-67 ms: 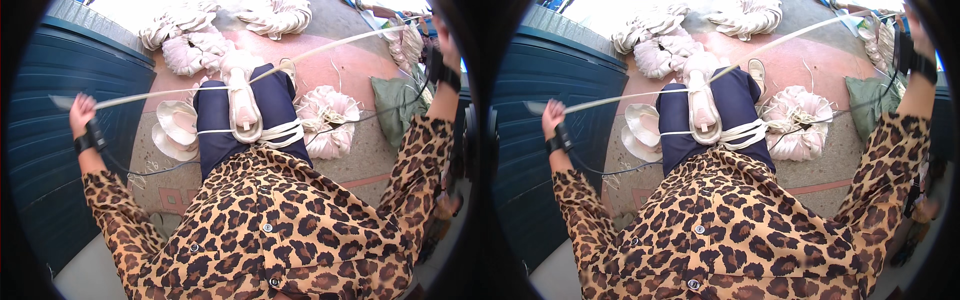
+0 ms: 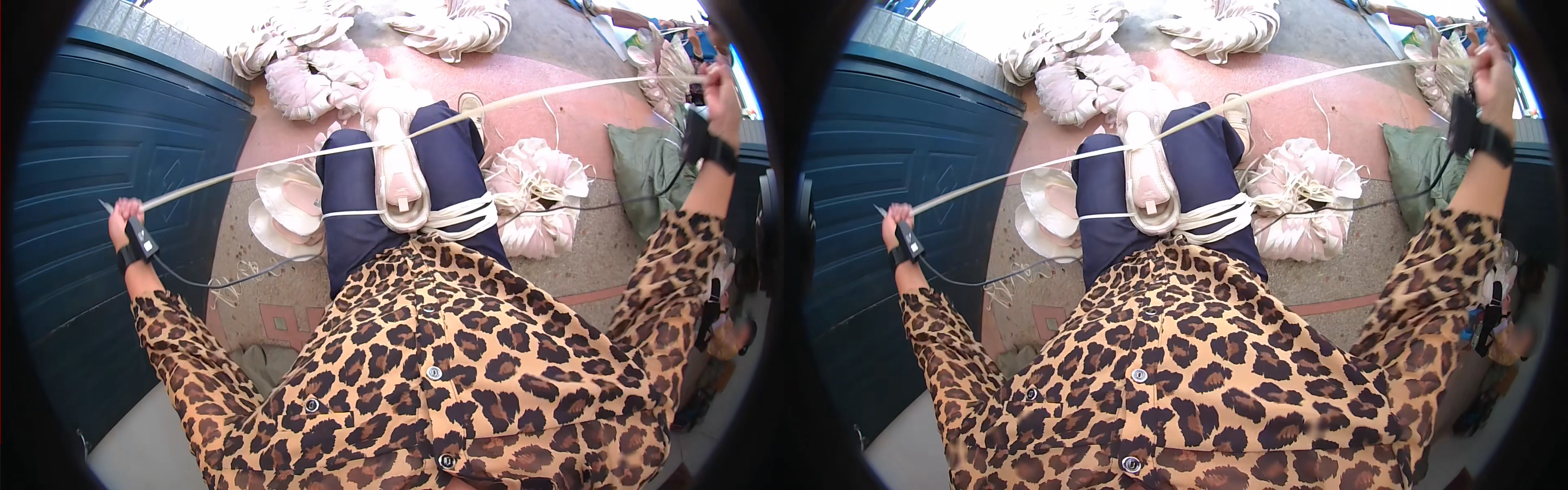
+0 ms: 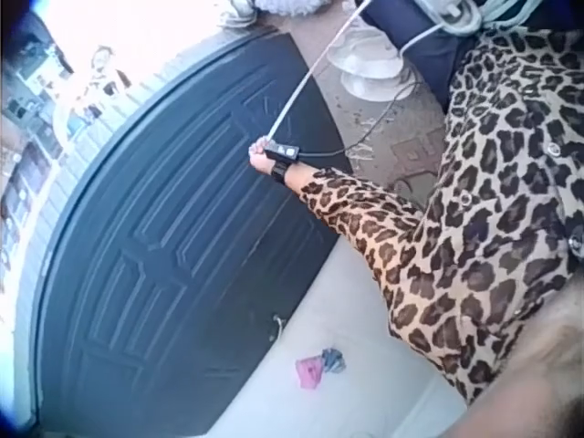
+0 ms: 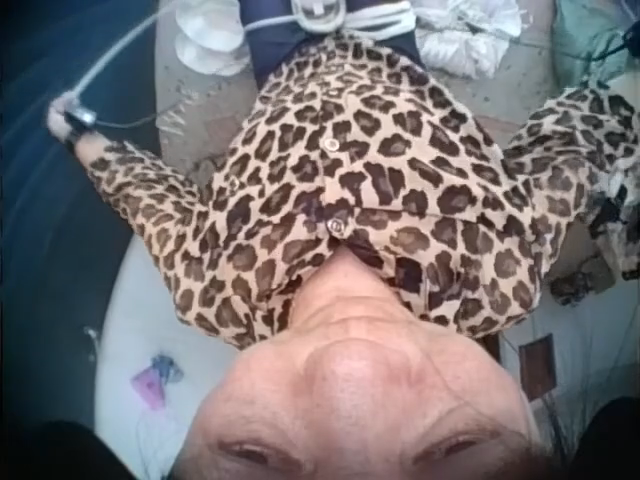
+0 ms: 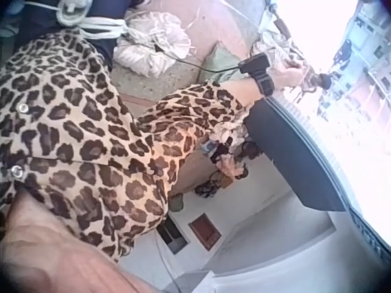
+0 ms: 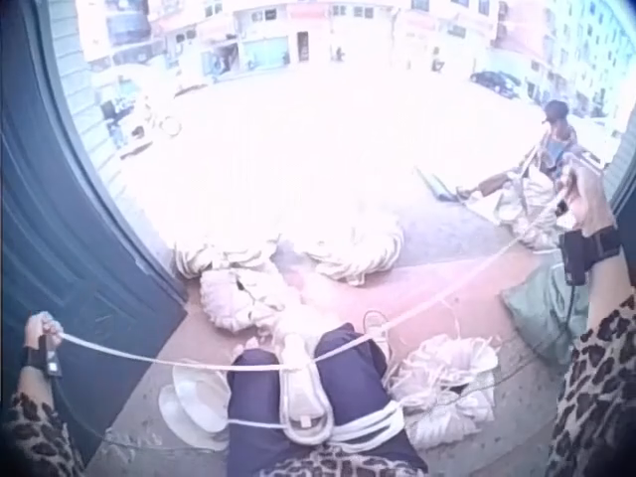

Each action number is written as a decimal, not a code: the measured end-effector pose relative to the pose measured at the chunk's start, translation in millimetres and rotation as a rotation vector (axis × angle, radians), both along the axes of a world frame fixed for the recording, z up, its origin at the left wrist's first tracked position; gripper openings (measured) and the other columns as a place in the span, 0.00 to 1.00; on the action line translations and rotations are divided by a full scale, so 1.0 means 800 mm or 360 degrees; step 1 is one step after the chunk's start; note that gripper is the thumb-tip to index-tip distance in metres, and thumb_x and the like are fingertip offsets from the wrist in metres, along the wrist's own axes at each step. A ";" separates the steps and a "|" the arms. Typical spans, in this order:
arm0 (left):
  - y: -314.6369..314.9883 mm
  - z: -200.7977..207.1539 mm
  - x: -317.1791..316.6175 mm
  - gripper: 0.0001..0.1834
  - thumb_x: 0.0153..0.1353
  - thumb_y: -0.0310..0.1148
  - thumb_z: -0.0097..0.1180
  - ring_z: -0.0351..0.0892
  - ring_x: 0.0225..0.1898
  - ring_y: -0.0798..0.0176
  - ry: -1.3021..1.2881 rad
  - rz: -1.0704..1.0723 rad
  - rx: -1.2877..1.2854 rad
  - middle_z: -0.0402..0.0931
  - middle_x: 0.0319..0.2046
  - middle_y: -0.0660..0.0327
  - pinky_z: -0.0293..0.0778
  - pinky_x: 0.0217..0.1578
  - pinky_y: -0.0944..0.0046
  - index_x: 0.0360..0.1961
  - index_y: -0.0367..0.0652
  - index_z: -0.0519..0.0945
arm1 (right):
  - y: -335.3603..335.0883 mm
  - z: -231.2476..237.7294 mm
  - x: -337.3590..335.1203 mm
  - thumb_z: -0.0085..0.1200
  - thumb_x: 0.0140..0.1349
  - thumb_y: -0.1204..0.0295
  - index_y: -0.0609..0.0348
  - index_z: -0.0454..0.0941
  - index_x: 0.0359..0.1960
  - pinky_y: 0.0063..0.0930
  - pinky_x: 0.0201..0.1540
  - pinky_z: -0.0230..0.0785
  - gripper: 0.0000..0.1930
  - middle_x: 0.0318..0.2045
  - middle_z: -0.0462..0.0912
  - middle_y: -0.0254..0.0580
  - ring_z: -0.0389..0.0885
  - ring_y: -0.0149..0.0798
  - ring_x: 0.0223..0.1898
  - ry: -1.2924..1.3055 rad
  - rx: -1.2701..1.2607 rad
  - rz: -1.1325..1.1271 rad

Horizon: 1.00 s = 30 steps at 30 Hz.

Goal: The recorder is lacing and bundling multiple pairs of shoe uppers.

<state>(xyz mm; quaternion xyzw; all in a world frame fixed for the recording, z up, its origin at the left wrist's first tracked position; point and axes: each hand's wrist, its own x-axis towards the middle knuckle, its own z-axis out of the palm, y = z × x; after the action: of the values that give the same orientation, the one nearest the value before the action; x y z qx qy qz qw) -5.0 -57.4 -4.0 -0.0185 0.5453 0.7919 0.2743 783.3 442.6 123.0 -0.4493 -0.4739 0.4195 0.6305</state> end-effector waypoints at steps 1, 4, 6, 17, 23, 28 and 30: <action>-0.019 -0.007 0.003 0.19 0.65 0.33 0.33 0.47 0.11 0.71 0.0025 0.0148 -0.0236 0.48 0.10 0.69 0.51 0.16 0.70 0.14 0.47 0.57 | -0.012 -0.038 0.002 0.48 0.57 0.77 0.65 0.73 0.38 0.17 0.30 0.64 0.08 0.25 0.73 0.35 0.70 0.28 0.24 -0.0079 -0.0207 -0.0102; -0.001 -0.047 0.039 0.20 0.65 0.40 0.39 0.52 0.10 0.72 -0.0435 -0.0227 -0.0277 0.51 0.09 0.70 0.55 0.16 0.70 0.16 0.48 0.58 | -0.080 -0.170 -0.066 0.46 0.60 0.66 0.60 0.73 0.34 0.17 0.34 0.65 0.10 0.23 0.74 0.34 0.71 0.27 0.25 -0.0976 -0.0138 0.0633; 0.051 -0.089 0.104 0.17 0.63 0.46 0.41 0.55 0.11 0.74 -0.0596 -0.0635 -0.0247 0.55 0.10 0.72 0.56 0.18 0.70 0.21 0.49 0.66 | -0.153 -0.245 -0.144 0.46 0.58 0.72 0.62 0.73 0.34 0.21 0.29 0.67 0.07 0.22 0.76 0.37 0.74 0.29 0.23 -0.0789 -0.0211 0.1378; 0.203 -0.149 0.438 0.14 0.60 0.34 0.49 0.65 0.20 0.77 0.0874 -0.1804 -0.0860 0.73 0.24 0.67 0.65 0.23 0.78 0.43 0.37 0.77 | -0.289 -0.338 -0.319 0.45 0.47 0.74 0.61 0.77 0.23 0.37 0.38 0.59 0.07 0.33 0.77 0.41 0.71 0.42 0.40 -0.1959 0.0476 0.1021; 0.198 -0.164 0.444 0.09 0.55 0.31 0.51 0.77 0.22 0.59 0.1276 -0.1540 -0.1060 0.77 0.20 0.55 0.71 0.26 0.61 0.31 0.34 0.77 | -0.288 -0.345 -0.329 0.46 0.46 0.73 0.61 0.78 0.23 0.39 0.39 0.60 0.08 0.34 0.76 0.42 0.70 0.43 0.41 -0.2058 0.0437 0.0976; 0.197 -0.171 0.452 0.08 0.54 0.31 0.50 0.77 0.26 0.49 0.1975 -0.1310 -0.1148 0.76 0.23 0.48 0.72 0.29 0.56 0.28 0.37 0.78 | -0.279 -0.342 -0.337 0.47 0.47 0.73 0.63 0.79 0.24 0.40 0.40 0.61 0.09 0.33 0.76 0.46 0.70 0.46 0.41 -0.2172 0.0314 0.1265; 0.202 -0.171 0.455 0.10 0.55 0.33 0.48 0.76 0.28 0.45 0.2037 -0.1308 -0.1270 0.75 0.24 0.47 0.71 0.30 0.52 0.28 0.40 0.79 | -0.278 -0.340 -0.339 0.48 0.46 0.73 0.62 0.79 0.24 0.39 0.40 0.61 0.08 0.32 0.76 0.45 0.70 0.45 0.41 -0.2177 0.0394 0.1284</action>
<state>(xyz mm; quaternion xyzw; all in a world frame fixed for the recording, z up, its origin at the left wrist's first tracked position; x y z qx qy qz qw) 359.4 104.3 -140.4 0.5356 0.7962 0.2369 0.1520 511.9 219.9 -149.2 -0.3278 -0.9241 0.1912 0.0456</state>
